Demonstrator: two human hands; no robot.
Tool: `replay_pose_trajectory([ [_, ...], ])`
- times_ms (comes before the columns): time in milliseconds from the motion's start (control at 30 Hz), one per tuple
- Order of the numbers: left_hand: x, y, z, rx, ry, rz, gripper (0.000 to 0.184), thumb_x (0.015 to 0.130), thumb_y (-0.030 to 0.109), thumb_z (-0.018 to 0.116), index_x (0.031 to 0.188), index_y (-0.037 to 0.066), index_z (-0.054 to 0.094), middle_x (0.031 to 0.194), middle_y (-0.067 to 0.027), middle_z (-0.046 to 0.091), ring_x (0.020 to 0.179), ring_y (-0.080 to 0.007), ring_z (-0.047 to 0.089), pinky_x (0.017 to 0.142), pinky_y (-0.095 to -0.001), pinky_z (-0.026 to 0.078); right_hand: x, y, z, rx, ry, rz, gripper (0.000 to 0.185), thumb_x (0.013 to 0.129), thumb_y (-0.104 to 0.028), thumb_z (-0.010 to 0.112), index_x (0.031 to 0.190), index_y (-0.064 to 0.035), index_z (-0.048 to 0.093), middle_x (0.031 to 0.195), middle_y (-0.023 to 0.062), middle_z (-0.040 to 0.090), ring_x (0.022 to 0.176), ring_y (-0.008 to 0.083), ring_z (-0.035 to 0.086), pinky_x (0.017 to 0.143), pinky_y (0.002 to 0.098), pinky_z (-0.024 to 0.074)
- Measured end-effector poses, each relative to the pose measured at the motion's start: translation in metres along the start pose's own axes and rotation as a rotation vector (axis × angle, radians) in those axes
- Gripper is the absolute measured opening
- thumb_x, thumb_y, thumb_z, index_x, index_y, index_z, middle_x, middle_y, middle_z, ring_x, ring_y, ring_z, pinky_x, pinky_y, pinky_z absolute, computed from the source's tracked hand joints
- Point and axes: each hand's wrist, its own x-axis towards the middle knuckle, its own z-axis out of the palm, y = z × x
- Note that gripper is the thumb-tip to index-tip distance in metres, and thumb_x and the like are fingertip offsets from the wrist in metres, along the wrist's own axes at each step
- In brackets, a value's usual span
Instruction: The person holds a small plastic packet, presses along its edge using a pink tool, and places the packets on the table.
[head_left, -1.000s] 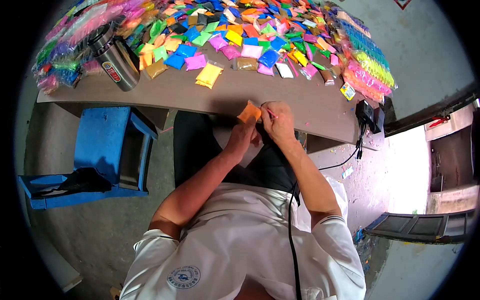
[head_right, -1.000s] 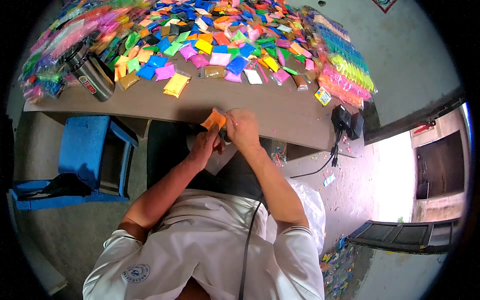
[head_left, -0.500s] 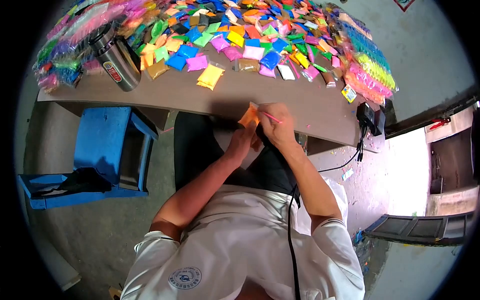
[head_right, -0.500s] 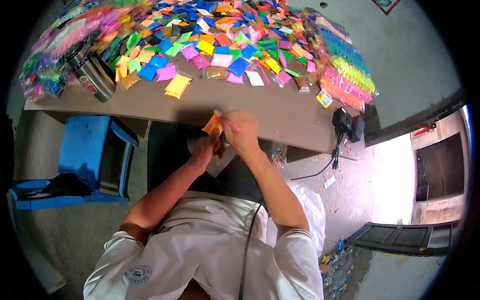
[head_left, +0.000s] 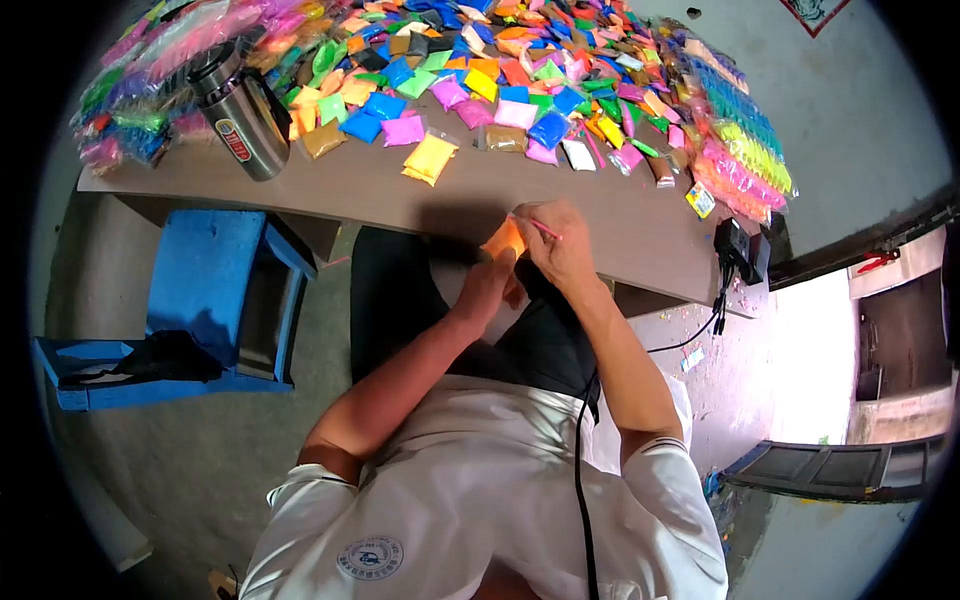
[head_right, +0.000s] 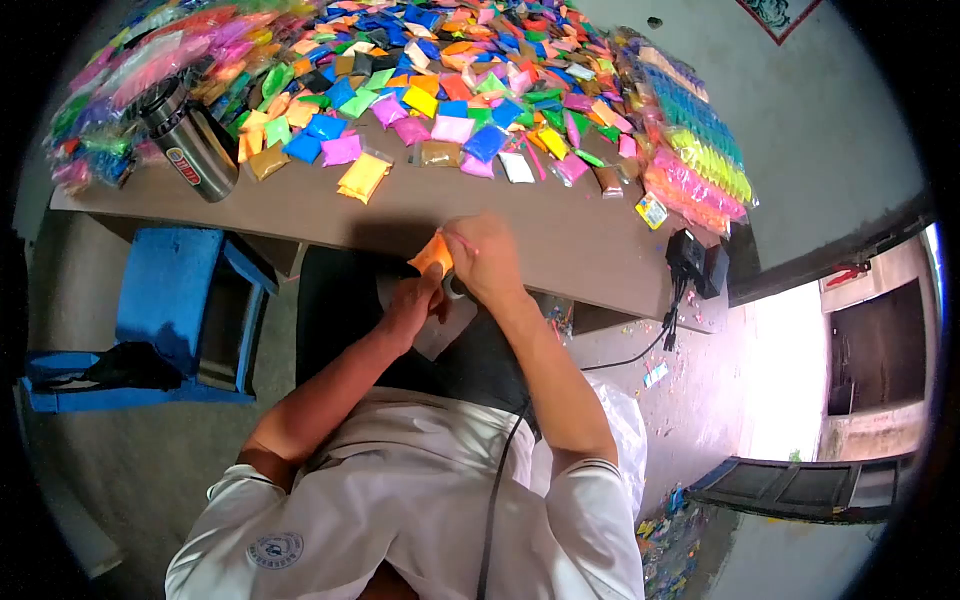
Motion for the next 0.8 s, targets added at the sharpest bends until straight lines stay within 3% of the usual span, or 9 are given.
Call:
replay_pose_trajectory([
  [67,-0.005,-0.009,-0.002,0.004,0.016,-0.038,0.059,0.09,0.06,0.048,0.058,0.011,0.037,0.057,-0.0076,0.052,0.056,-0.0173,0.054,0.056,-0.03,0.042,-0.007,-0.006,0.003,-0.007,0.037,-0.067,0.007,0.081,-0.009,0.063,0.082,-0.0029,0.065,0.08,0.015,0.065,0.075,0.0353,0.06,0.067,0.0417,0.0476],
  [167,-0.003,0.003,0.003,-0.017,-0.002,-0.017,0.059,0.09,0.06,0.047,0.058,0.011,0.037,0.057,-0.0072,0.052,0.056,-0.0174,0.054,0.056,-0.03,0.042,0.002,0.007,0.005,-0.094,-0.055,0.002,0.008,0.081,-0.01,0.064,0.082,-0.0027,0.066,0.08,0.0147,0.065,0.076,0.0348,0.06,0.069,0.0409,0.048],
  [233,-0.003,0.002,-0.001,0.02,-0.017,-0.03,0.06,0.09,0.061,0.047,0.058,0.011,0.038,0.057,-0.0073,0.053,0.057,-0.0169,0.054,0.056,-0.0298,0.043,0.008,0.009,0.001,-0.053,-0.084,0.159,0.008,0.081,-0.011,0.064,0.082,-0.0032,0.066,0.081,0.0144,0.065,0.077,0.0345,0.061,0.07,0.0406,0.0483],
  [333,-0.005,-0.005,-0.006,0.063,0.005,-0.033,0.061,0.09,0.062,0.046,0.057,0.011,0.037,0.058,-0.008,0.054,0.056,-0.0166,0.054,0.056,-0.0298,0.043,0.007,-0.006,-0.011,0.105,-0.022,0.044,0.01,0.082,-0.013,0.064,0.082,-0.003,0.066,0.08,0.0146,0.065,0.076,0.0344,0.06,0.068,0.0399,0.0481],
  [467,-0.001,-0.002,0.001,0.013,-0.003,-0.007,0.061,0.09,0.062,0.045,0.057,0.011,0.037,0.058,-0.0084,0.054,0.054,-0.0163,0.053,0.056,-0.0298,0.043,-0.001,0.003,0.001,-0.03,-0.014,-0.016,0.007,0.078,-0.01,0.063,0.077,-0.0031,0.064,0.073,0.0146,0.063,0.071,0.035,0.06,0.066,0.0419,0.0475],
  [533,-0.002,0.0,-0.002,0.012,-0.011,0.016,0.06,0.091,0.061,0.044,0.058,0.011,0.038,0.058,-0.008,0.054,0.054,-0.0159,0.053,0.055,-0.0293,0.043,0.0,0.009,0.002,0.012,-0.05,0.179,0.008,0.079,-0.011,0.063,0.077,-0.0039,0.065,0.073,0.0145,0.063,0.071,0.0353,0.06,0.066,0.0424,0.0477],
  [667,-0.003,-0.007,-0.009,0.088,-0.006,-0.031,0.059,0.092,0.06,0.044,0.058,0.012,0.038,0.058,-0.0079,0.054,0.054,-0.0161,0.053,0.055,-0.029,0.043,0.001,-0.002,-0.01,0.074,-0.005,0.168,0.01,0.081,-0.014,0.063,0.078,-0.0042,0.065,0.074,0.0157,0.063,0.072,0.0359,0.06,0.066,0.0423,0.0478],
  [733,-0.007,-0.008,-0.003,0.021,0.02,-0.018,0.059,0.092,0.06,0.044,0.058,0.012,0.037,0.057,-0.0077,0.053,0.055,-0.0167,0.053,0.055,-0.0291,0.043,-0.002,-0.014,-0.01,-0.035,-0.015,-0.03,0.012,0.082,-0.016,0.062,0.078,-0.0046,0.065,0.075,0.0156,0.063,0.072,0.036,0.06,0.065,0.0426,0.0474],
  [800,-0.004,-0.006,-0.003,0.024,0.016,-0.013,0.059,0.092,0.06,0.045,0.058,0.012,0.037,0.057,-0.0074,0.052,0.054,-0.0167,0.053,0.055,-0.0291,0.043,-0.004,-0.004,-0.004,-0.067,-0.047,0.021,0.01,0.082,-0.012,0.062,0.08,-0.0034,0.065,0.076,0.0143,0.064,0.071,0.0339,0.061,0.063,0.0403,0.0478],
])
